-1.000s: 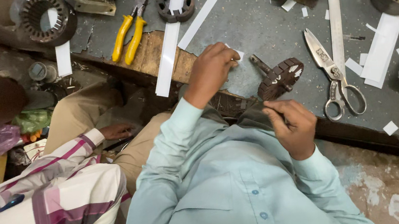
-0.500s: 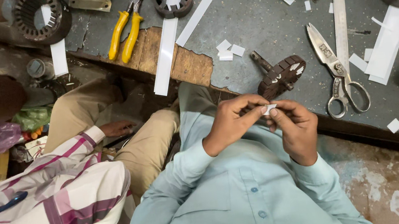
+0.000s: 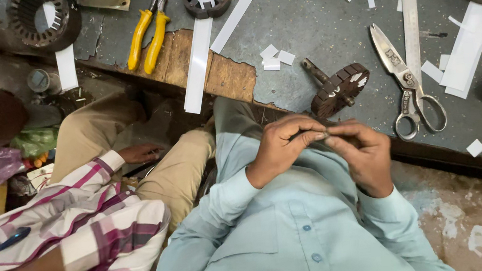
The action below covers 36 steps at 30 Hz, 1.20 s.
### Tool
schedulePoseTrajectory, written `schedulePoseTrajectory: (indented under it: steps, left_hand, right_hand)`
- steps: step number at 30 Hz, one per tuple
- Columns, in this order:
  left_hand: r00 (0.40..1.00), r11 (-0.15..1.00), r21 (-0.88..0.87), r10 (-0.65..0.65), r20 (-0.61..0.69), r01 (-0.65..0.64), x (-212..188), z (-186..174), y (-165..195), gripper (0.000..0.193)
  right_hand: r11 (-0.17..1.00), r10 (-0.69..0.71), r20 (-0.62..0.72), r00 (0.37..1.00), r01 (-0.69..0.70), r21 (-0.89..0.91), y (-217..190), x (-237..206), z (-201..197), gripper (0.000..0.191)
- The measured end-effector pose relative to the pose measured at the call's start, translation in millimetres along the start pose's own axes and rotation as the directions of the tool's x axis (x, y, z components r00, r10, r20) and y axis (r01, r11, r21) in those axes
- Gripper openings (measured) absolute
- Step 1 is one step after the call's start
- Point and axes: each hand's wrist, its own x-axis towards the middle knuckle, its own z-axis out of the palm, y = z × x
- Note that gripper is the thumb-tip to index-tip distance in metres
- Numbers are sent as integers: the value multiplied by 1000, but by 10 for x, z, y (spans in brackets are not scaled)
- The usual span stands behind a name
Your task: The person cuts small white strips from a longer sheet using scissors and inserts them into slots on a circular motor stator. The person repeats this process, cutting and inserting multiple strips into the stator while seated at a low work table.
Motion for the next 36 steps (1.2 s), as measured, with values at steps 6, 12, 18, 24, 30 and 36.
schedulePoseTrajectory:
  steps: [6, 12, 18, 24, 30, 36]
  left_hand:
    - [989, 991, 133, 29, -148, -9, 154, 86, 28, 45]
    - [991, 983, 144, -104, -80, 115, 383, 13, 40, 38]
    - [997, 999, 7, -52, -57, 53, 464, 35, 4, 40]
    - [999, 989, -142, -46, -13, 43, 457, 117, -108, 40]
    - [1000, 990, -136, -22, 12, 24, 427, 111, -154, 41]
    - [996, 989, -138, -42, 75, 52, 494, 89, -168, 42]
  right_hand:
    - [708, -373, 23, 928, 300, -639, -309, 239, 33, 14]
    - [733, -409, -120, 905, 247, -634, -281, 458, 91, 11]
    - [562, -486, 46, 873, 353, -748, -317, 559, -33, 15]
    - [655, -385, 107, 917, 353, -668, -412, 820, -208, 27]
    - [535, -424, 199, 884, 421, -732, -468, 906, -218, 28]
    - [315, -486, 250, 837, 435, -844, -464, 854, -185, 21]
